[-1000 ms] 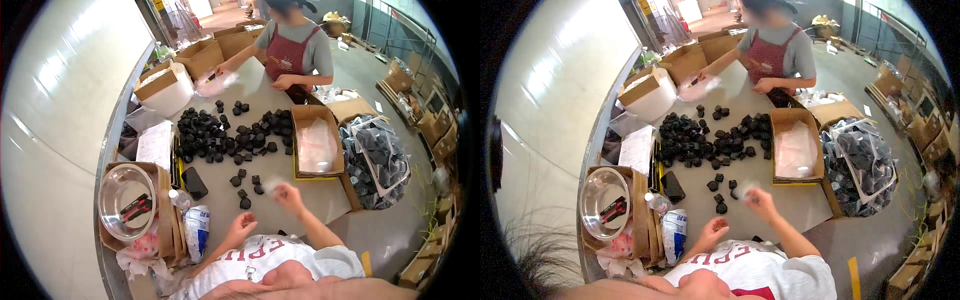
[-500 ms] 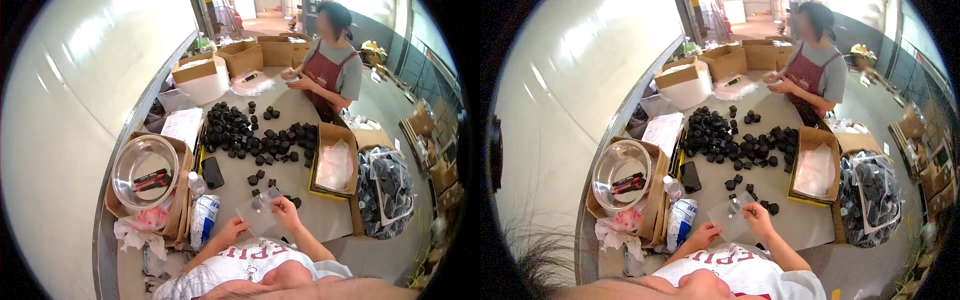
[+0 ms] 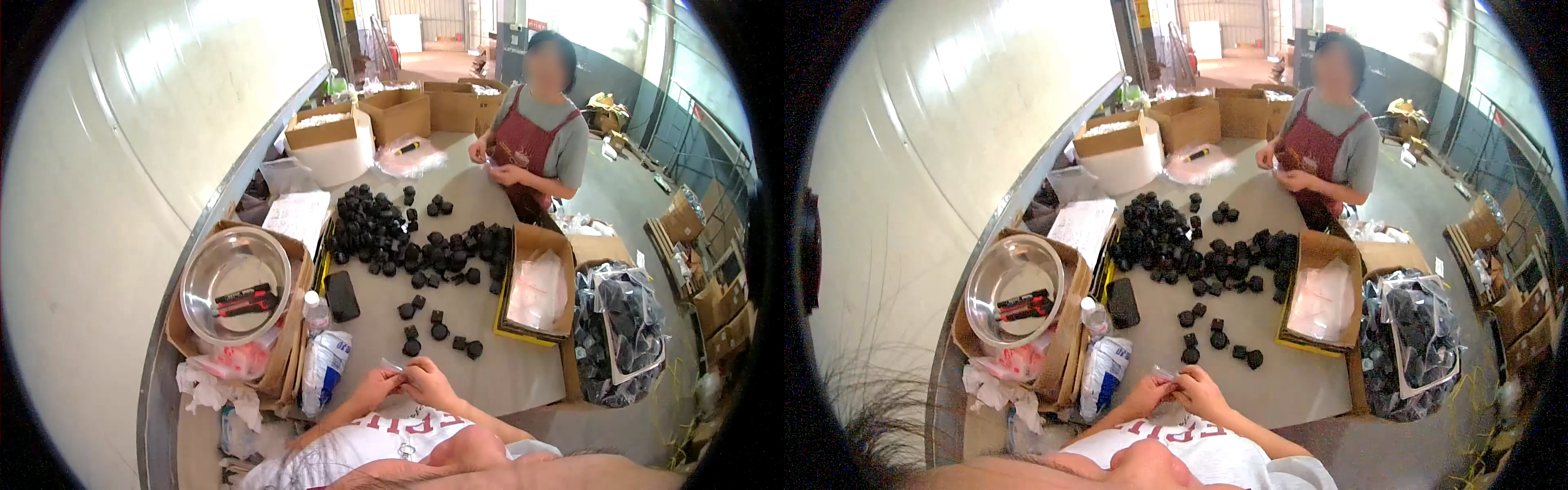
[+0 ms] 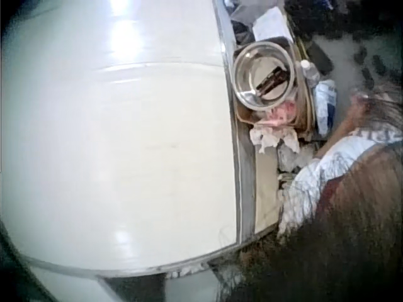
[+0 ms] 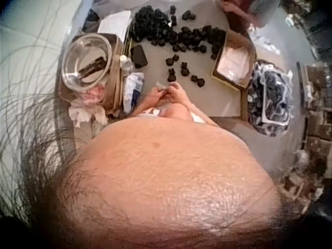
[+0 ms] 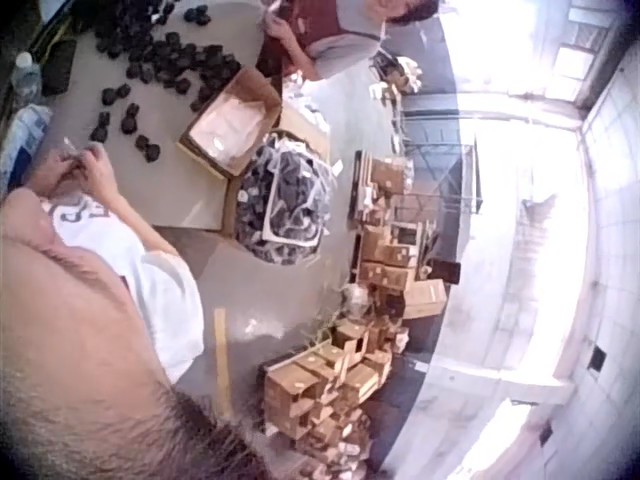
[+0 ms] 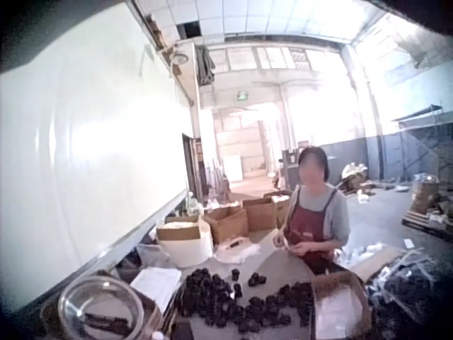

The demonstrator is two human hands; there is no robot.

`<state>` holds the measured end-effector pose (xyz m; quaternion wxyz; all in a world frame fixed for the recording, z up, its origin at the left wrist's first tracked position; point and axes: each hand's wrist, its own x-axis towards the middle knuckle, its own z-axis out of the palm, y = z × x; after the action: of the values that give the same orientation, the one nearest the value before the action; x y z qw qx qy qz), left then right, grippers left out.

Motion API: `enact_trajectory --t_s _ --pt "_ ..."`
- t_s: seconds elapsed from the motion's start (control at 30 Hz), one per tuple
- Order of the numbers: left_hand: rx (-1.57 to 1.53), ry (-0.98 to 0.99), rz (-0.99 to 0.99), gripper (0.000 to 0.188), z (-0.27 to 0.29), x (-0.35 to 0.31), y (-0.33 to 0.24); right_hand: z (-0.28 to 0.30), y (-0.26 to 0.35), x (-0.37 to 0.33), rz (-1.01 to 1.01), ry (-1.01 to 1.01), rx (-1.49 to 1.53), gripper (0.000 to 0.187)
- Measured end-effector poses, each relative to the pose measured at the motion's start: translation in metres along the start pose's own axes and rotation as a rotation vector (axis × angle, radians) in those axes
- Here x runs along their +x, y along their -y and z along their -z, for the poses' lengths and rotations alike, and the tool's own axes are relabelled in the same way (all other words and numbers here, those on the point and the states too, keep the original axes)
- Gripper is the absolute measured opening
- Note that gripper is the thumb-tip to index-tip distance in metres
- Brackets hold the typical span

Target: The person is seen assembling small black hardware components at a workstation.

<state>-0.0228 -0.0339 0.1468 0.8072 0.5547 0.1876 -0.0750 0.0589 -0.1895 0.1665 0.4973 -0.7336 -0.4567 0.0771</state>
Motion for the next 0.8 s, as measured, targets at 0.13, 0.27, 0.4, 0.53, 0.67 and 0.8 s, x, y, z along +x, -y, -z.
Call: enact_trajectory --t_s 0.13,0.27,0.4,0.53,0.67,0.8 --pt "0.237 -0.058 -0.086 0.021 0.001 -0.007 0.000 0.008 0.003 0.003 0.109 -0.035 -0.136 0.034" --pt "0.479 -0.138 -0.090 0.021 -0.005 -0.012 -0.014 0.003 -0.001 0.000 0.063 0.018 -0.056 0.032" --pt "0.408 -0.181 -0.227 0.021 -0.002 -0.010 0.001 0.005 0.006 0.005 -0.071 -0.011 0.077 0.023" --pt "0.506 -0.217 -0.323 0.020 0.000 -0.008 0.009 0.004 0.002 0.001 -0.137 -0.019 0.049 0.014" --pt "0.689 -0.221 -0.313 0.023 -0.009 -0.010 0.003 -0.006 -0.019 -0.005 -0.056 -0.039 -0.112 0.011" --pt "0.669 -0.208 -0.224 0.020 -0.015 -0.013 0.005 -0.006 -0.010 0.003 0.027 -0.118 -0.181 0.015"
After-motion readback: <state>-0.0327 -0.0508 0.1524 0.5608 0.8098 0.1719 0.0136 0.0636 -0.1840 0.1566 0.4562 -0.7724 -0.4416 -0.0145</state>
